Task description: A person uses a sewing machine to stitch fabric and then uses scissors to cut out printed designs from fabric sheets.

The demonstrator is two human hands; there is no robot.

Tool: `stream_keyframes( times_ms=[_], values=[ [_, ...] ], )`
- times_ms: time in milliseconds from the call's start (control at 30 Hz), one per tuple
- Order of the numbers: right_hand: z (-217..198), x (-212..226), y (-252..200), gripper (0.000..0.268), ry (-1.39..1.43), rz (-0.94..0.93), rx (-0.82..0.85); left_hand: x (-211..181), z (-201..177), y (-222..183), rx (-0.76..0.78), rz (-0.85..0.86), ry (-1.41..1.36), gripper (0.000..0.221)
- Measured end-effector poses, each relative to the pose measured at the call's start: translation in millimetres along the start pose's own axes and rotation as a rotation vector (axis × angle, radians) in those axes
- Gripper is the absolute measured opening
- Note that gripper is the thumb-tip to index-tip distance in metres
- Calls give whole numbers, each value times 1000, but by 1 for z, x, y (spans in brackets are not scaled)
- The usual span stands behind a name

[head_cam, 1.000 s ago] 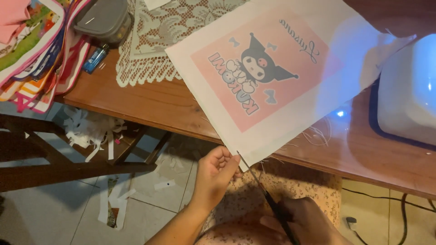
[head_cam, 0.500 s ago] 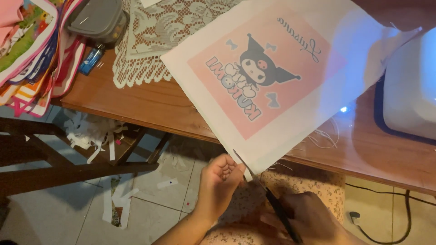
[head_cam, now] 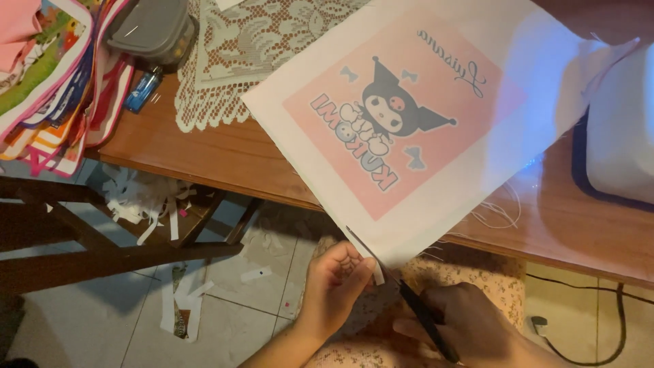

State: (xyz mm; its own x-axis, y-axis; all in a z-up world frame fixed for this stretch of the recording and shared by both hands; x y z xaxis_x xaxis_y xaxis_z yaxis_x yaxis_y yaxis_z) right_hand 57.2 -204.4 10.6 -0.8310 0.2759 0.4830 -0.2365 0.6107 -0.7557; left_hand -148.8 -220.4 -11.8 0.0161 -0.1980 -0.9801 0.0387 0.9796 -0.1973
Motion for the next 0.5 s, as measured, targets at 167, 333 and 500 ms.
stream_keyframes(
  times_ms=[167, 333, 500],
  values=[
    [-3, 2, 0, 54, -10, 43, -12, -4, -2, -1, 18, 39, 24, 22],
    [-4, 9, 5, 56, -128, -56, 71, 1, 1, -6, 52, 55, 103, 23],
    [1, -2, 11, 58, -131, -96, 2, -6, -2, -6, 40, 69, 163, 23]
  ],
)
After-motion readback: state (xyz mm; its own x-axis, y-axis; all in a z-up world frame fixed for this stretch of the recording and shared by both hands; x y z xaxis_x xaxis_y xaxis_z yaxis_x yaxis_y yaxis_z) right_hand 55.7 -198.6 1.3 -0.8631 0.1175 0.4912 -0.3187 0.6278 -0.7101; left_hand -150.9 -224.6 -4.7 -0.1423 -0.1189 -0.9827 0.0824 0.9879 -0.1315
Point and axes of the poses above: each hand's wrist, its own y-axis towards the middle knuckle, its own z-axis out of the palm, x = y × z, the point moved 2 cm from there along y, towards the middle knuckle, and after that the axes turned 12 degrees about y, right-handed, at the moved point
